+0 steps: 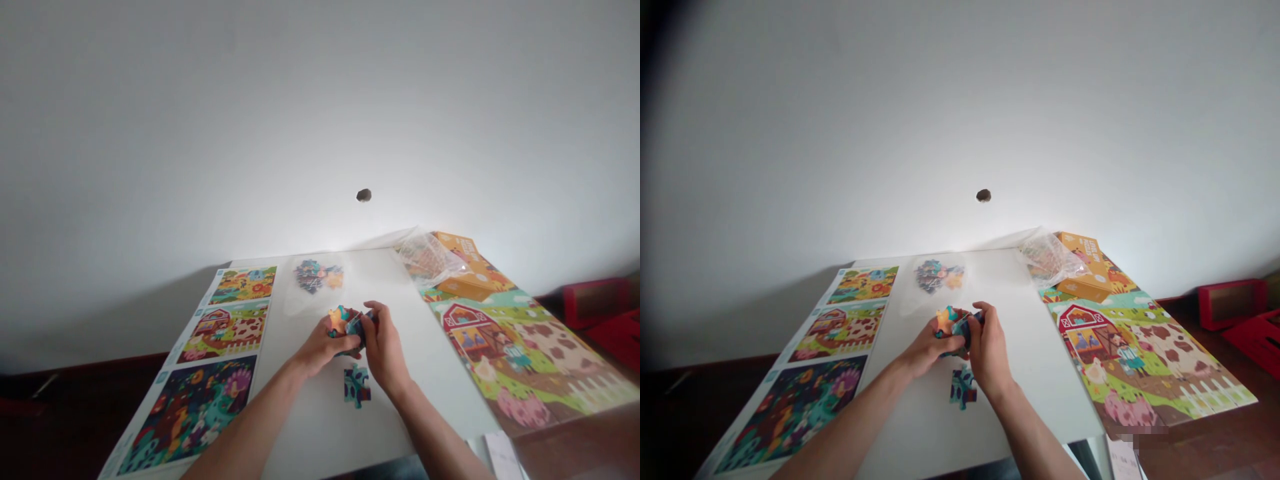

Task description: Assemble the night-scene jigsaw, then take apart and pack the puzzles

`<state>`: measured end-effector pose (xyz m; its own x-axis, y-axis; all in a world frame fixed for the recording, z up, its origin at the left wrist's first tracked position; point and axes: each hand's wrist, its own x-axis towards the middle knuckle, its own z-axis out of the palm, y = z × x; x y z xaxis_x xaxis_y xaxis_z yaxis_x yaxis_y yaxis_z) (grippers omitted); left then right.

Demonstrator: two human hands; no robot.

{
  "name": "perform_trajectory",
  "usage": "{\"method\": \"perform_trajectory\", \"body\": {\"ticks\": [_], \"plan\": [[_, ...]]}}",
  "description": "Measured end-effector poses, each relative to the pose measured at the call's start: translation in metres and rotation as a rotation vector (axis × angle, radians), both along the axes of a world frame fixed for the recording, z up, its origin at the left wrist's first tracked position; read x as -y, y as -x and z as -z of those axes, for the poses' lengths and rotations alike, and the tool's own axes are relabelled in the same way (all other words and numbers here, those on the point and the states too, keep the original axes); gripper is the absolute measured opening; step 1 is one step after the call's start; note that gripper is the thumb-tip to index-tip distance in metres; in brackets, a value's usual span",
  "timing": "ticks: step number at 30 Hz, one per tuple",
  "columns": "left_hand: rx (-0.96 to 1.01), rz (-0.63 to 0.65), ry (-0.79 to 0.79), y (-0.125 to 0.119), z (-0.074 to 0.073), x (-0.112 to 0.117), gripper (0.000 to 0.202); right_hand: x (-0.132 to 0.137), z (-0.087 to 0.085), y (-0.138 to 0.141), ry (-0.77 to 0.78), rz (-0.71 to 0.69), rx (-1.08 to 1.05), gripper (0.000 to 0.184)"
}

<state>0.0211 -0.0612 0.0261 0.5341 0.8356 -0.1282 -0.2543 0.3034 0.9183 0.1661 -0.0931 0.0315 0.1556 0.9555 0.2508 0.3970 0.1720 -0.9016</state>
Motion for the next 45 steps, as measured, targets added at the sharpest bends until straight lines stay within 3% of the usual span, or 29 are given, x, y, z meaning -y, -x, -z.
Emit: {"method": "perform_trajectory", "body": {"ticks": [4,7,9,13,17,22,25,30,34,38,41,45], "plan": [[0.009,-0.078,0.038,0.003,0.004,-0.003,0.045,0.003,-0.002,0.005,-0.117,-0.106,0.001,0.035],[-0.008,-0.075,0.01,0.012,0.0,-0.008,0.046,0.01,-0.005,-0.004,-0.128,-0.078,0.031,0.036],[-0.057,-0.067,-0.036,0.023,-0.007,-0.013,0.047,0.019,-0.005,-0.014,-0.082,-0.098,0.167,0.036],[-0.19,-0.146,-0.155,0.048,-0.016,-0.022,0.046,0.042,-0.003,-0.028,0.103,-0.348,0.601,0.05],[-0.365,-0.286,-0.332,0.055,-0.017,-0.025,0.041,0.051,-0.005,-0.028,0.246,-0.342,0.761,0.042],[-0.434,-0.442,-0.536,0.045,-0.018,-0.02,0.044,0.037,-0.007,-0.021,0.287,-0.356,0.575,0.03],[-0.366,-0.466,-0.491,0.042,-0.02,-0.018,0.046,0.016,-0.002,-0.008,0.322,-0.363,0.313,0.016],[-0.182,-0.583,-0.409,0.052,-0.017,-0.022,0.05,-0.038,0.007,0.024,0.355,-0.314,-0.109,0.029],[0.025,-0.338,-0.225,0.065,-0.009,-0.025,0.057,-0.075,0.007,0.036,0.37,-0.237,-0.348,0.038],[-0.025,-0.106,-0.024,0.07,-0.007,-0.026,0.053,-0.082,0.013,0.036,0.295,-0.164,-0.483,0.042],[-0.052,0.039,0.08,0.072,-0.01,-0.025,0.054,-0.074,0.023,0.033,0.213,-0.116,-0.439,0.041],[-0.04,0.278,0.147,0.078,-0.019,-0.022,0.061,-0.06,0.026,0.034,0.066,-0.176,-0.233,0.034]]}}
